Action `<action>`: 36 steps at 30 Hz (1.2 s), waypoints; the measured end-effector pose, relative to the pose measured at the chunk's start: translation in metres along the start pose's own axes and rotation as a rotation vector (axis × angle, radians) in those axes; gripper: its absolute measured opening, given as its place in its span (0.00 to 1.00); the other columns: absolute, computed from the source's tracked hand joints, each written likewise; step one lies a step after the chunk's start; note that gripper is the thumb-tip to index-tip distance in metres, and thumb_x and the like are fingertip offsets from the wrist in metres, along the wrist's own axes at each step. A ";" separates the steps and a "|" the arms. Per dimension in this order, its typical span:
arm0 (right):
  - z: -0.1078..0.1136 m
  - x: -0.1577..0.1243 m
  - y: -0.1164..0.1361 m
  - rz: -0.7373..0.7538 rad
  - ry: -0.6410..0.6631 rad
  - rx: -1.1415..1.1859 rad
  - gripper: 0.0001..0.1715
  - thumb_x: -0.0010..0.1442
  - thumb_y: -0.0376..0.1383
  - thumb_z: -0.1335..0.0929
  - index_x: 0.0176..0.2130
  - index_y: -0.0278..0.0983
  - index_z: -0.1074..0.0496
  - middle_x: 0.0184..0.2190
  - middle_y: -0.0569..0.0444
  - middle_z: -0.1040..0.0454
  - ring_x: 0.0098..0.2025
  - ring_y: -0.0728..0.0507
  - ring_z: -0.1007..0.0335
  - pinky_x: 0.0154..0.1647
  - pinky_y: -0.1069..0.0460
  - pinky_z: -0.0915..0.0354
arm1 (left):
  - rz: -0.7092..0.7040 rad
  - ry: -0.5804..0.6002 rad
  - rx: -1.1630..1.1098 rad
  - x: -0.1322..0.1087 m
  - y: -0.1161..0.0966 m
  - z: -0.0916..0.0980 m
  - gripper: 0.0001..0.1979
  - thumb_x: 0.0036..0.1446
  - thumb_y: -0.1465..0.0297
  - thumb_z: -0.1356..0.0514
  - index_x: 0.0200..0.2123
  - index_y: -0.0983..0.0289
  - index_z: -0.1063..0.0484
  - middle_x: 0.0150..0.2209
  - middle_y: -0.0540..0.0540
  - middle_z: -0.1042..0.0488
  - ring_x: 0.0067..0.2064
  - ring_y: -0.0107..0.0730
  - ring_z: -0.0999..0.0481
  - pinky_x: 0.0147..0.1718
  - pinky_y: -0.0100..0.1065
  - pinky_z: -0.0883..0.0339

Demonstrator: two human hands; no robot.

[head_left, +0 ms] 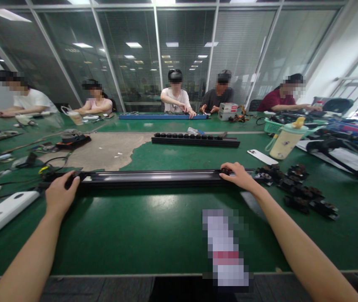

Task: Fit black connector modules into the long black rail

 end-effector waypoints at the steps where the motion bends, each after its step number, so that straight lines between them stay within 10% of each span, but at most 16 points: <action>1: 0.000 0.000 0.000 -0.003 0.003 0.002 0.15 0.61 0.49 0.33 0.42 0.43 0.28 0.37 0.51 0.23 0.43 0.36 0.35 0.49 0.41 0.42 | 0.002 0.001 -0.001 0.000 -0.001 0.000 0.33 0.63 0.49 0.52 0.60 0.66 0.31 0.56 0.64 0.27 0.58 0.49 0.30 0.59 0.45 0.39; 36: 0.011 -0.003 -0.005 -0.012 0.025 0.106 0.20 0.58 0.51 0.31 0.43 0.41 0.28 0.35 0.52 0.26 0.36 0.41 0.33 0.39 0.47 0.38 | -0.009 -0.018 0.023 0.002 0.003 -0.007 0.34 0.62 0.49 0.51 0.61 0.65 0.31 0.57 0.63 0.28 0.58 0.46 0.31 0.60 0.44 0.41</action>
Point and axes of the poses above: each hand's wrist, its own x-axis towards the middle knuckle, its own z-axis out of the back of the hand, y = z × x, the point moved 3 cm from there along x, towards the middle knuckle
